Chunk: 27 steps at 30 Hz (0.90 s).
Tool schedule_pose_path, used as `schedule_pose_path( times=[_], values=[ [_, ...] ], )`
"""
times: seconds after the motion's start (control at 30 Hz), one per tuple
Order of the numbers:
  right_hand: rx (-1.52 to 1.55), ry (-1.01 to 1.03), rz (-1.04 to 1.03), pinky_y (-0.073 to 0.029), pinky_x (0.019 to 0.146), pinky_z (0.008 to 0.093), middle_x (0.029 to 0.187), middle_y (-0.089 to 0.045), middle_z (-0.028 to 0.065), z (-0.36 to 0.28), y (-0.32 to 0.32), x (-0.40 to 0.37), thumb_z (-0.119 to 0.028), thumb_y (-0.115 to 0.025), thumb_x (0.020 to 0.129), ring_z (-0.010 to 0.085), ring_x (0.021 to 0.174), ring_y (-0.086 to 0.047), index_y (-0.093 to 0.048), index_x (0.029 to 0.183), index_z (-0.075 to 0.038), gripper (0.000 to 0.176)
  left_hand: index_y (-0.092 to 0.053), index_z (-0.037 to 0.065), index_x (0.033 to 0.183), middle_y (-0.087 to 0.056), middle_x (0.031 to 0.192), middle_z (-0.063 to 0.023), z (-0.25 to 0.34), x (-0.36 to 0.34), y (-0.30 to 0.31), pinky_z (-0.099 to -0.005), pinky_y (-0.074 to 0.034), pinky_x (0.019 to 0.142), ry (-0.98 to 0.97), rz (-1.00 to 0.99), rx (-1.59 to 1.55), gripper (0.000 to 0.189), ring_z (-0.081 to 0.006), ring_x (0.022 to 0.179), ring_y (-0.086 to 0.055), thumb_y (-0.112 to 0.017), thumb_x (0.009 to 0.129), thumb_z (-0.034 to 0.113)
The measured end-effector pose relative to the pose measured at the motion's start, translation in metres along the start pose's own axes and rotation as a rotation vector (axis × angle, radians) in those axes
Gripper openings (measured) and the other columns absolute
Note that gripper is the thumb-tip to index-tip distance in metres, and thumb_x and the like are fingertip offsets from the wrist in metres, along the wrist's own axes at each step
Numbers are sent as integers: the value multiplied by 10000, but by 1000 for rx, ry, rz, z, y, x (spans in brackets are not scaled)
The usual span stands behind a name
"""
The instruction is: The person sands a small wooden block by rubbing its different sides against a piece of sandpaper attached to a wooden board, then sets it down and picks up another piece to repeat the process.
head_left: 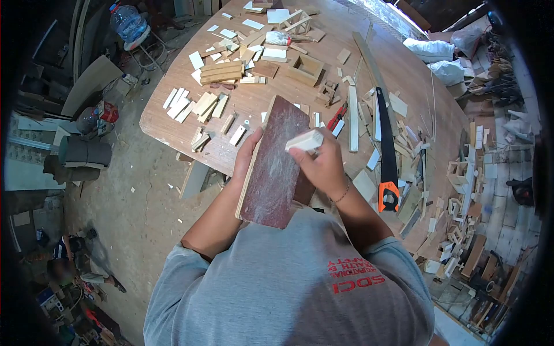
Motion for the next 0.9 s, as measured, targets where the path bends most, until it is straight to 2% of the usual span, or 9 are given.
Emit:
schedule_pose_path(
  times=[0.17, 0.27, 0.37, 0.5, 0.57, 0.63, 0.7, 0.83, 0.9],
  values=[
    [61, 145, -189, -469, 720, 405, 836, -635, 115, -37, -53, 17, -162, -789, 758, 321, 799, -596, -641, 876, -53, 218, -491, 3, 1375, -608, 1251, -245, 39, -6, 1, -491, -522, 975, -83, 108, 86, 635, -360, 1095, -642, -361, 1007, 504],
    [-68, 263, -70, -480, 736, 397, 869, -656, 104, -24, -75, 33, -131, -824, 726, 305, 818, -616, -643, 910, -64, 267, -511, 5, 1352, -610, 1251, -241, 74, -16, 18, -491, -519, 979, -132, 159, 89, 619, -354, 1096, -642, -364, 1008, 498],
    [-221, 353, 1, -491, 724, 387, 900, -667, 109, -50, -101, 44, -111, -858, 692, 308, 807, -624, -651, 929, -56, 320, -517, 19, 1348, -618, 1246, -230, 105, -28, 26, -486, -520, 977, -145, 95, 24, 606, -346, 1089, -645, -370, 1005, 496],
    [3, 452, -211, -489, 731, 351, 884, -640, 88, -91, -145, 56, -132, -861, 708, 266, 801, -609, -658, 938, -54, 316, -535, 49, 1339, -634, 1229, -208, 146, -50, 0, -464, -534, 963, -170, -28, 45, 582, -334, 1090, -648, -392, 999, 500],
    [230, -38, -367, -499, 743, 364, 899, -642, 97, -35, -176, 75, -175, -854, 711, 266, 852, -627, -649, 946, -56, 334, -580, 56, 1269, -659, 1127, -189, 163, -54, 13, -452, -554, 887, -134, 234, 129, 622, -310, 1000, -668, -452, 948, 573],
    [261, -113, -313, -503, 745, 328, 911, -659, 85, -23, -185, 98, -201, -852, 738, 195, 843, -640, -640, 958, -42, 345, -563, 50, 1310, -657, 1157, -196, 180, -54, 5, -454, -560, 884, -74, 148, 75, 622, -314, 1000, -672, -468, 951, 548],
    [532, -444, -382, -511, 731, 296, 905, -671, 62, 2, -207, 111, -199, -844, 760, 136, 832, -640, -636, 979, -15, 353, -534, 25, 1353, -653, 1189, -208, 198, -58, 8, -465, -569, 870, -49, 212, 114, 637, -328, 983, -683, -474, 957, 520],
    [388, -412, -98, -518, 712, 276, 904, -690, 61, 23, -205, 155, -163, -817, 785, 107, 821, -643, -640, 982, 1, 312, -519, 5, 1366, -651, 1195, -229, 234, -57, 7, -491, -576, 853, 36, 69, 125, 635, -363, 953, -694, -470, 960, 490],
    [-34, -53, 139, -448, 742, 393, 798, -617, 65, -22, -201, 156, -122, -804, 704, 256, 772, -592, -673, 975, -51, 310, -521, -2, 1360, -645, 1197, -242, 252, -51, 14, -493, -558, 899, 68, 38, 98, 622, -374, 1007, -675, -443, 971, 477]
  ],
)
Point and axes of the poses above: each hand's wrist, its own x-axis towards the middle knuckle, its own y-axis out of the back of the hand, z = x × y, the point moved 10 cm from there along x, towards the middle knuckle
